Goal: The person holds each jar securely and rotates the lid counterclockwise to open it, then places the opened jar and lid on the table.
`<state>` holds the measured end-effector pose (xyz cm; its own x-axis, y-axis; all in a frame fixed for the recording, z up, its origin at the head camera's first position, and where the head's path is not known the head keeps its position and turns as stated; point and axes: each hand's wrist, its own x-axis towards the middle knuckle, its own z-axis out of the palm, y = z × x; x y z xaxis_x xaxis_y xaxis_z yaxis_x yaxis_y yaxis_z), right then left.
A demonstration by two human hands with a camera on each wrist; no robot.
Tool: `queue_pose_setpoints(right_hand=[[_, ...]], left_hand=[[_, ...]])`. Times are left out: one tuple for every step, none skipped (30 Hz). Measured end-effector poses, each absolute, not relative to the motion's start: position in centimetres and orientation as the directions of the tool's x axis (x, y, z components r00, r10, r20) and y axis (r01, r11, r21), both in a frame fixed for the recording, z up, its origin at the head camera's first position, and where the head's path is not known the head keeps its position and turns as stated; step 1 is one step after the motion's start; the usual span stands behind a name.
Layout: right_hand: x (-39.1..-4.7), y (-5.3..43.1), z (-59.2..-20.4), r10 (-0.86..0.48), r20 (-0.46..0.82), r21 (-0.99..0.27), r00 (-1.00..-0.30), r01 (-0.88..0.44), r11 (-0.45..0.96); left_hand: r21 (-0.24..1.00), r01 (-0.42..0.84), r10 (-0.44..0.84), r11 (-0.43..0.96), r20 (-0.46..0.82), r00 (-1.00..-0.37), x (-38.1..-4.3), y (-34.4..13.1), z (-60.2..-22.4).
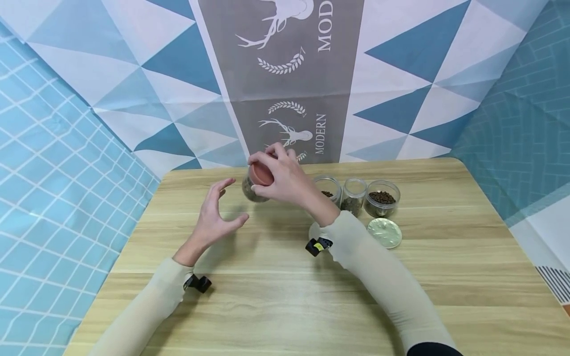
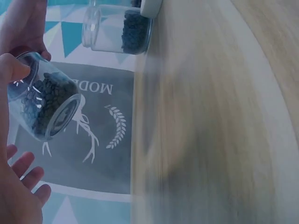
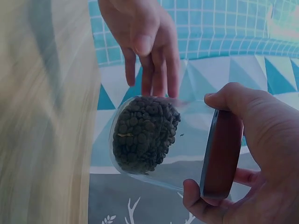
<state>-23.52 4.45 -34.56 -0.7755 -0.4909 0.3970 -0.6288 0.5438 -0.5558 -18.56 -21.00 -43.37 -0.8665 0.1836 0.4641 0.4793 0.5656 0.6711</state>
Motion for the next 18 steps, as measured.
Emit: queue_pose_setpoints(right_hand=[[-23.3, 4.5, -34.6, -0.493, 0.398, -0.556, -0.773, -0.631, 0.541], [-23.1, 4.6, -34.7, -0.494, 0.401, -0.555, -0.771, -0.634, 0.539], [-22.9, 4.7, -34.8, -0.494, 0.404, -0.553, -0.770, -0.636, 0.538], [-22.7, 4.7, -34.9, -0.494, 0.407, -0.551, -0.768, -0.638, 0.538], [-22.6, 4.8, -35.0, -0.491, 0.410, -0.549, -0.769, -0.638, 0.540], [-22.5, 4.9, -35.1, -0.488, 0.413, -0.549, -0.769, -0.638, 0.540], [-22.4, 5.1, -35.3, -0.486, 0.416, -0.551, -0.769, -0.638, 0.539], [-22.3, 5.2, -35.4, -0.484, 0.418, -0.551, -0.769, -0.638, 0.538], [-22.3, 5.3, -35.5, -0.481, 0.421, -0.553, -0.769, -0.638, 0.535], [-22.2, 5.5, -35.6, -0.479, 0.425, -0.556, -0.768, -0.639, 0.531], [-22.1, 5.6, -35.7, -0.478, 0.429, -0.560, -0.767, -0.641, 0.526], [-22.1, 5.7, -35.8, -0.476, 0.433, -0.561, -0.765, -0.642, 0.522], [-22.0, 5.8, -35.9, -0.474, 0.436, -0.563, -0.765, -0.643, 0.519], [-21.9, 5.9, -36.0, -0.473, 0.438, -0.564, -0.764, -0.644, 0.517], [-21.9, 6.0, -36.1, -0.473, 0.443, -0.562, -0.762, -0.646, 0.516], [-21.8, 6.0, -36.2, -0.473, 0.446, -0.560, -0.760, -0.649, 0.514], [-21.8, 6.0, -36.3, -0.474, 0.450, -0.558, -0.757, -0.653, 0.512], [-21.7, 6.0, -36.3, -0.474, 0.455, -0.554, -0.754, -0.657, 0.512]], left_hand=[[0.667, 0.488, 0.188, 0.563, 0.472, -0.861, -18.5, -20.9, -43.3], [0.664, 0.497, 0.192, 0.559, 0.479, -0.856, -18.6, -20.8, -43.3], [0.661, 0.502, 0.195, 0.557, 0.484, -0.853, -18.6, -20.8, -43.3], [0.660, 0.506, 0.198, 0.555, 0.487, -0.851, -18.6, -20.7, -43.3], [0.658, 0.508, 0.200, 0.555, 0.487, -0.850, -18.6, -20.6, -43.4], [0.658, 0.509, 0.202, 0.556, 0.487, -0.850, -18.6, -20.5, -43.4], [0.656, 0.510, 0.204, 0.557, 0.488, -0.849, -18.6, -20.5, -43.4], [0.653, 0.514, 0.207, 0.557, 0.489, -0.847, -18.6, -20.4, -43.3], [0.650, 0.518, 0.212, 0.556, 0.491, -0.845, -18.7, -20.2, -43.3], [0.645, 0.524, 0.219, 0.556, 0.494, -0.841, -18.7, -20.1, -43.2], [0.639, 0.531, 0.228, 0.556, 0.497, -0.837, -18.7, -19.9, -43.1], [0.634, 0.540, 0.237, 0.554, 0.502, -0.832, -18.8, -19.7, -43.0], [0.627, 0.550, 0.247, 0.552, 0.507, -0.825, -18.8, -19.5, -42.9], [0.620, 0.560, 0.258, 0.549, 0.512, -0.819, -18.9, -19.3, -42.8], [0.614, 0.568, 0.268, 0.548, 0.515, -0.814, -18.9, -19.1, -42.7], [0.607, 0.576, 0.278, 0.547, 0.518, -0.809, -19.0, -18.9, -42.7], [0.601, 0.585, 0.288, 0.545, 0.521, -0.804, -19.0, -18.8, -42.7], [0.595, 0.593, 0.296, 0.543, 0.525, -0.798, -19.1, -18.6, -42.7]])
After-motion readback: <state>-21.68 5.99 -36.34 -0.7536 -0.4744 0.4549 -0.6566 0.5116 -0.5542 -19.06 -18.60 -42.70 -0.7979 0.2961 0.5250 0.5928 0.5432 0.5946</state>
